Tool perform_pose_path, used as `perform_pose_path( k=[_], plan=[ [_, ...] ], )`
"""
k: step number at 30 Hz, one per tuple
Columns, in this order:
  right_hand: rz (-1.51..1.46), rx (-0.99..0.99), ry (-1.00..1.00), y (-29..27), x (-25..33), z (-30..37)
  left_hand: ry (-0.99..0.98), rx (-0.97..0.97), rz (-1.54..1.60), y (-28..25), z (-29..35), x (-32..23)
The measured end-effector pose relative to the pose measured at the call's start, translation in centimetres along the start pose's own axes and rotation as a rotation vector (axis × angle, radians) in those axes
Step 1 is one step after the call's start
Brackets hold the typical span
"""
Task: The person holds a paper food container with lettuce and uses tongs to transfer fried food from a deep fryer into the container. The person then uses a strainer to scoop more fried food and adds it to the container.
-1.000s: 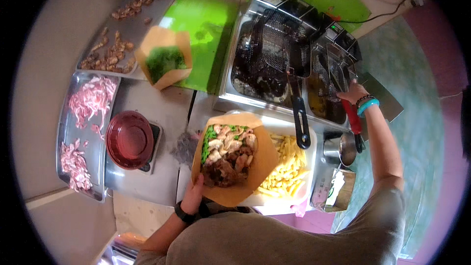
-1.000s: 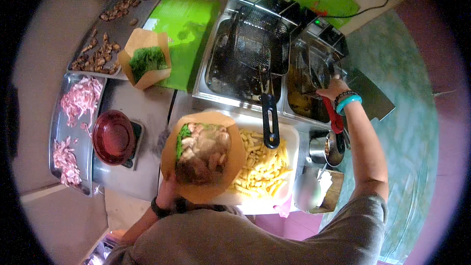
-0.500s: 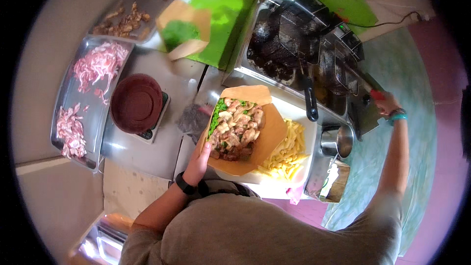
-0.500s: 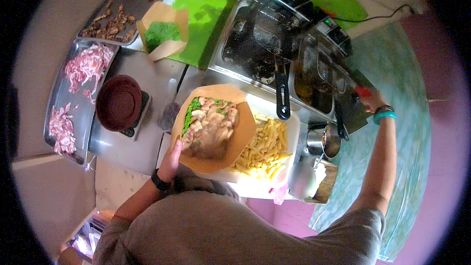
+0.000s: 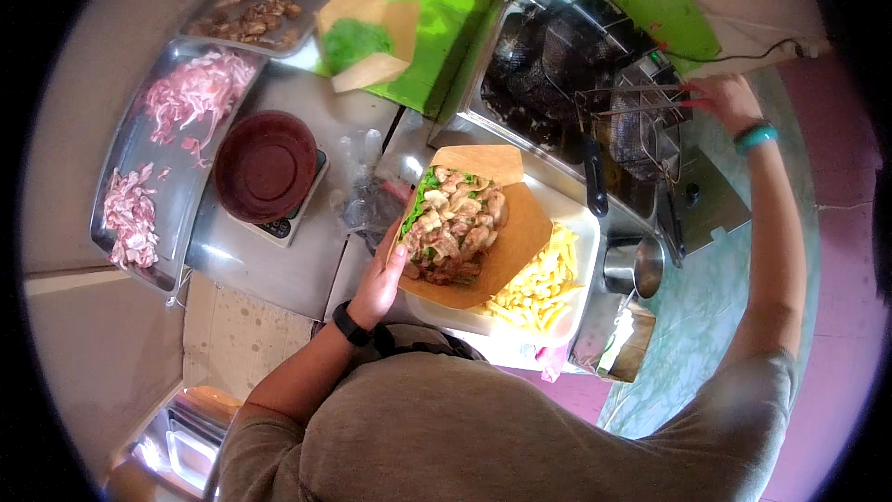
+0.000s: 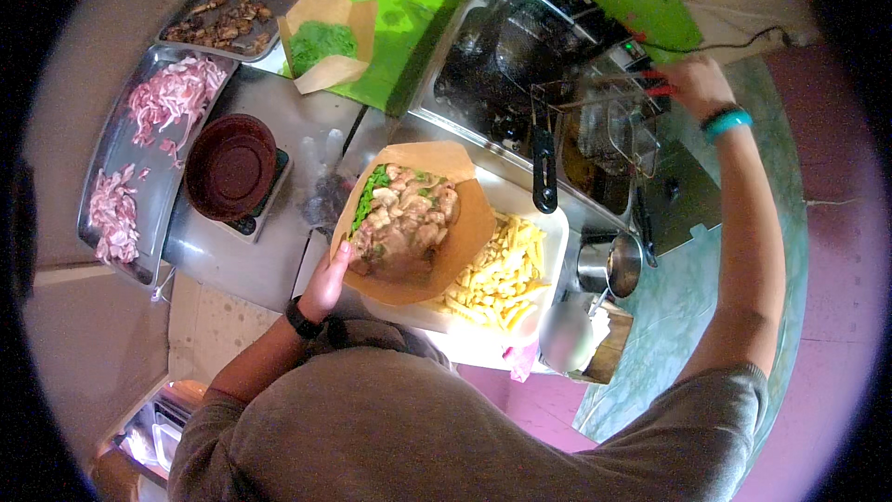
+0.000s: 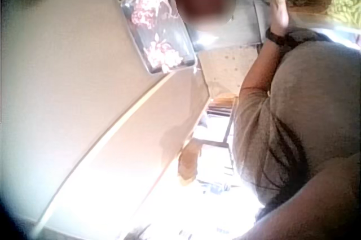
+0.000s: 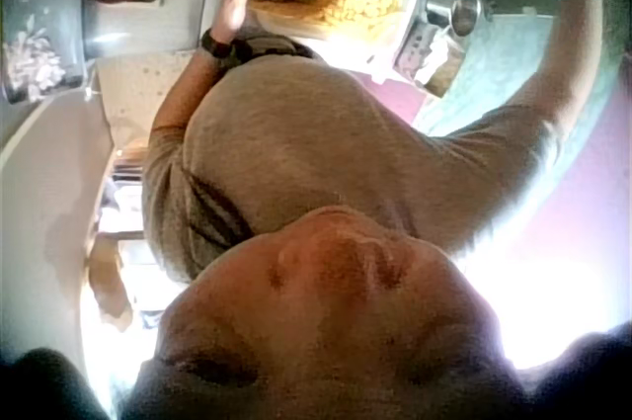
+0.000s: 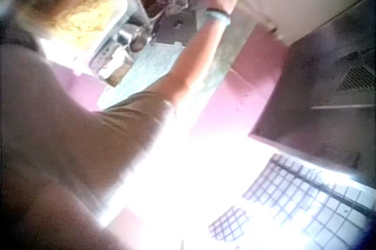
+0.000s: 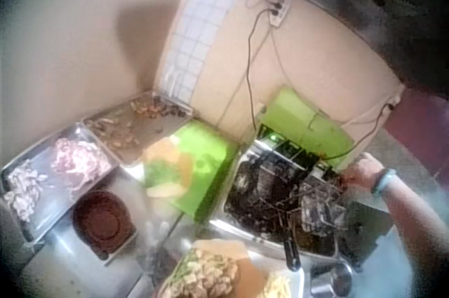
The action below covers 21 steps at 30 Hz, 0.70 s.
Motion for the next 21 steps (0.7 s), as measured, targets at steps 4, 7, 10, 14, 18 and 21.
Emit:
perform_pose_path(
  k=[4,7,10,14,18,21],
  plan=[
    [0.080,-0.004,-0.053,2.7,0.3,-3.9,0.003,-0.006,-0.015,0.1,-0.1,0.3],
    [0.242,0.169,0.035,1.2,1.5,-5.2,-0.023,-0.040,-0.093,-0.4,0.3,0.5],
    [0.170,0.226,0.029,1.4,1.2,-4.2,-0.017,-0.031,-0.051,0.0,0.2,-0.4],
    [0.013,0.135,0.196,0.9,0.5,-1.4,-0.034,-0.032,-0.017,-0.1,0.1,0.8],
    [-0.067,0.124,0.394,-1.4,0.5,2.6,0.016,-0.020,-0.048,0.3,0.2,-1.1],
    [-0.139,0.048,0.404,-2.6,0.2,6.7,-0.019,-0.013,0.045,0.8,0.4,-2.0]
  ],
)
Point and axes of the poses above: each hand's wrist, its own z-axis away from the middle knuckle, its own y-axis out of the palm, x = y × z, the point moved 5 cm from there along -z, towards the middle knuckle, and after that the axes turned 9 degrees about x, right-handed, at the moved point
